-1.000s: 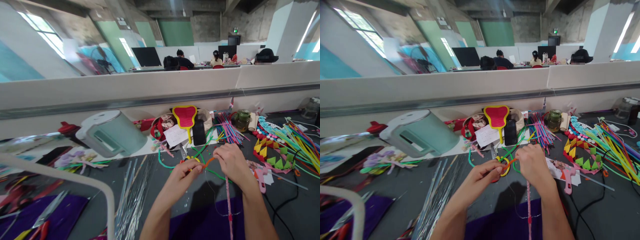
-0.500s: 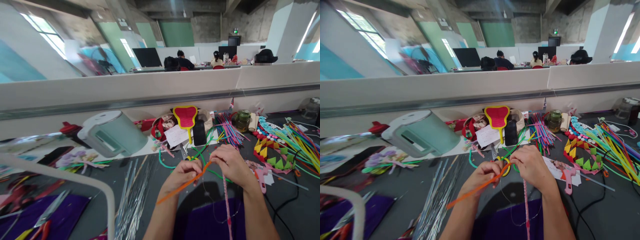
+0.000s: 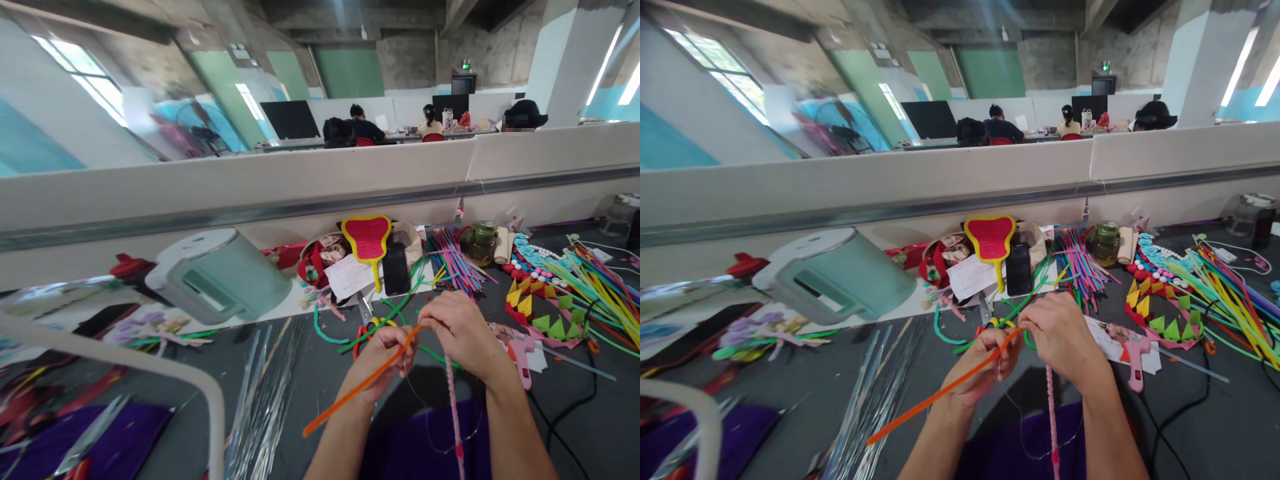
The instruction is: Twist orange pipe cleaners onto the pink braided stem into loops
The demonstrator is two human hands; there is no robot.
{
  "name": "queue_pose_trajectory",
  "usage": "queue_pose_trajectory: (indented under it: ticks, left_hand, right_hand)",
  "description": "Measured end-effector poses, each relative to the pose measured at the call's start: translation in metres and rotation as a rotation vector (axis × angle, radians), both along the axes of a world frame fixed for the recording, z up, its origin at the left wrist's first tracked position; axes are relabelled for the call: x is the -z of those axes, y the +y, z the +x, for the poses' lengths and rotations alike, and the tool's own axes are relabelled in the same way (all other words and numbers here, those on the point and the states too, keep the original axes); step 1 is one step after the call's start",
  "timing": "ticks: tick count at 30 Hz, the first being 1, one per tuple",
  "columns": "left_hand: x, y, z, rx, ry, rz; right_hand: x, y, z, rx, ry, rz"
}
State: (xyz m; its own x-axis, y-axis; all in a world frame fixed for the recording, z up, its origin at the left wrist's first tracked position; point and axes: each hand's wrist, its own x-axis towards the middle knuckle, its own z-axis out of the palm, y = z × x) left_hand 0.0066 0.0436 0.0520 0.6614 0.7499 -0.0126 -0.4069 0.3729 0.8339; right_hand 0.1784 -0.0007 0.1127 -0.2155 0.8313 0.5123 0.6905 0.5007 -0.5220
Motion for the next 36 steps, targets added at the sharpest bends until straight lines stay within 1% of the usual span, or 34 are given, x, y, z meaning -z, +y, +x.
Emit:
queue_pose_trajectory:
  ticks: [5,9,14,18,23,29,34,36]
  left_hand:
    - [-0.004,-0.003,0.003,0.040,-0.029,-0.107]
    - [-0.005,-0.003,0.004,0.052,-0.014,-0.123]
    - [-0.007,-0.002,0.003,-0.004,0.067,-0.150]
    - [-0.011,-0.001,0.002,-0.081,0.149,-0.120]
    - [-0.018,0.001,0.000,-0.168,0.276,0.020]
    - [-0.026,-0.002,-0.002,-0.303,0.525,0.316]
    - [-0.033,-0.009,-0.001,-0.375,0.651,0.517]
    - [-0.035,-0.012,-0.001,-0.410,0.719,0.621]
  right_hand:
    - [-0.001,-0.001,0.000,0.010,-0.019,0.009]
    - [0.000,-0.002,0.000,0.026,-0.029,0.016]
    - [0.001,-0.003,0.001,0.066,-0.059,0.028]
    - [0.001,-0.003,0.000,0.098,-0.110,0.026]
    - [-0.001,-0.004,-0.001,0.152,-0.187,0.017]
    - [-0.001,-0.003,-0.003,0.198,-0.249,0.026]
    - [-0.001,-0.004,-0.004,0.204,-0.277,0.026]
    - [-0.001,-0.005,-0.004,0.206,-0.288,0.025]
